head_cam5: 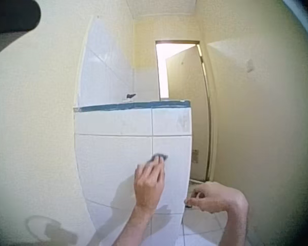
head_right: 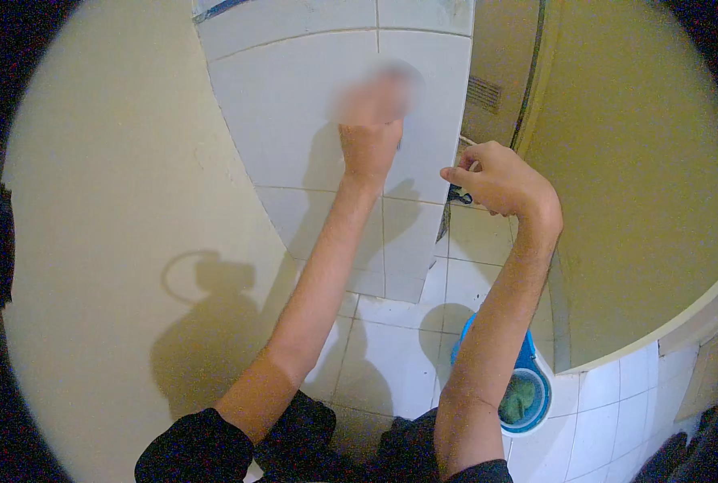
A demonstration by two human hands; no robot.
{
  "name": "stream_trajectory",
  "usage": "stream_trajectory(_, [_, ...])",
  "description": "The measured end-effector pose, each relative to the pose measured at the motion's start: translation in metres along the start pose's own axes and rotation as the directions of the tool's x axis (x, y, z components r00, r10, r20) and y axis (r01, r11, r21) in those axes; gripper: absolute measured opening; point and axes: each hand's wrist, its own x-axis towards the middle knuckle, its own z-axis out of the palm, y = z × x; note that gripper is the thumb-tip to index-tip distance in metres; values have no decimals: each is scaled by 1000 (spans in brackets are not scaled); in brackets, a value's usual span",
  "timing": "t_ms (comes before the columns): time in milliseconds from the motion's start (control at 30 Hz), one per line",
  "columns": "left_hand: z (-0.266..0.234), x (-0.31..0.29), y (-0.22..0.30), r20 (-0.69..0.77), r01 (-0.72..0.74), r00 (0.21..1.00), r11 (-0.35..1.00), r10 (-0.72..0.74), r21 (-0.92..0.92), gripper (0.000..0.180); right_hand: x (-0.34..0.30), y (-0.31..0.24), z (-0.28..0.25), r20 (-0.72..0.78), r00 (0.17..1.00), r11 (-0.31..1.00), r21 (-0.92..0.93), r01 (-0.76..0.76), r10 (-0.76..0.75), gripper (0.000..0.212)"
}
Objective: The person dips a scrubbing pad into a bucket of water and scrubs the tiled wall with the pad.
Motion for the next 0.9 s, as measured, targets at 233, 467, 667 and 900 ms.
stream_trajectory(233, [8,0,-2,41,-26,999,999,27,-21,16,8,7,3,20,996,996,-21,-88,88,41])
stream_trajectory(467, [-2,-34,5,23,-24,999,1000,24,-12,18,10,5,6,38,997,997,-44,-69,71,42])
stream_trajectory(667, [16,19,1,0,-43,999,999,43,-29,18,9,10,5,34,998,998,-30,-57,58,43])
stream_trajectory(900, [8,-40,19,145,-73,986,995,82,-60,24,7,7,5,32,999,999,-20,-26,26,43])
